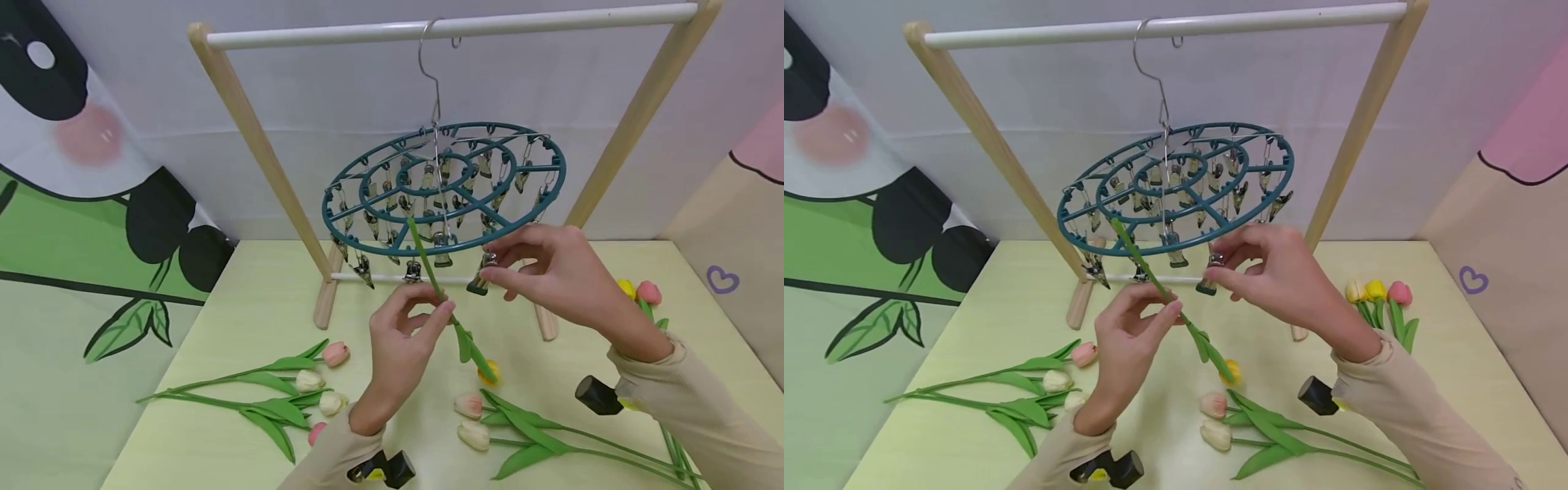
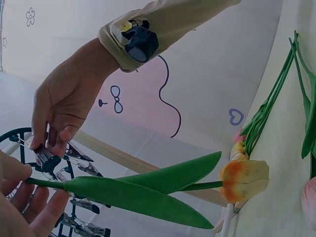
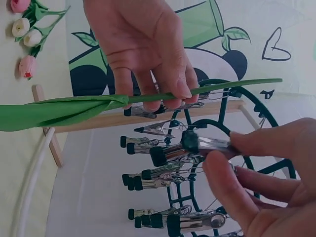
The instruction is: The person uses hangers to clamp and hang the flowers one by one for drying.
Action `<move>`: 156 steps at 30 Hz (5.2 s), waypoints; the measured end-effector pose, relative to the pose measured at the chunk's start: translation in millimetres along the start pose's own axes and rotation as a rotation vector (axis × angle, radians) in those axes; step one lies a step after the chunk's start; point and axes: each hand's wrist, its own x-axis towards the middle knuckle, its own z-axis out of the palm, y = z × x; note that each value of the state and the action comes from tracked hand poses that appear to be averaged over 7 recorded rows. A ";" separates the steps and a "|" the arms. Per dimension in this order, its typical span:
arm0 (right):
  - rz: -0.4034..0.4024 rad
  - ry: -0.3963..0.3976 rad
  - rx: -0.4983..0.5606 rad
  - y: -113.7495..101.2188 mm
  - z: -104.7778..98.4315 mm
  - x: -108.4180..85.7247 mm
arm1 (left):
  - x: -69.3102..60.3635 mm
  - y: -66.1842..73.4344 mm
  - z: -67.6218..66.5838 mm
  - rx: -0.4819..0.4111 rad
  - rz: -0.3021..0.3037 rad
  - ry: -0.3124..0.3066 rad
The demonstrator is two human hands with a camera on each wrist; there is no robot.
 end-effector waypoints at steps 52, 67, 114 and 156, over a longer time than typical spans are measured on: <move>-0.159 0.127 -0.048 1.3 17.3 -7.2 | 18.7 7.5 9.2 -0.092 0.012 0.067; -0.130 0.048 -0.124 6.3 19.7 -7.5 | 14.2 6.7 0.4 0.008 -0.001 0.089; -0.346 0.206 -0.192 -10.8 7.7 -21.3 | -5.8 10.1 1.9 0.068 0.066 -0.043; -0.105 0.033 -0.104 5.0 1.0 -4.6 | -24.2 1.2 22.8 0.183 -0.266 -0.305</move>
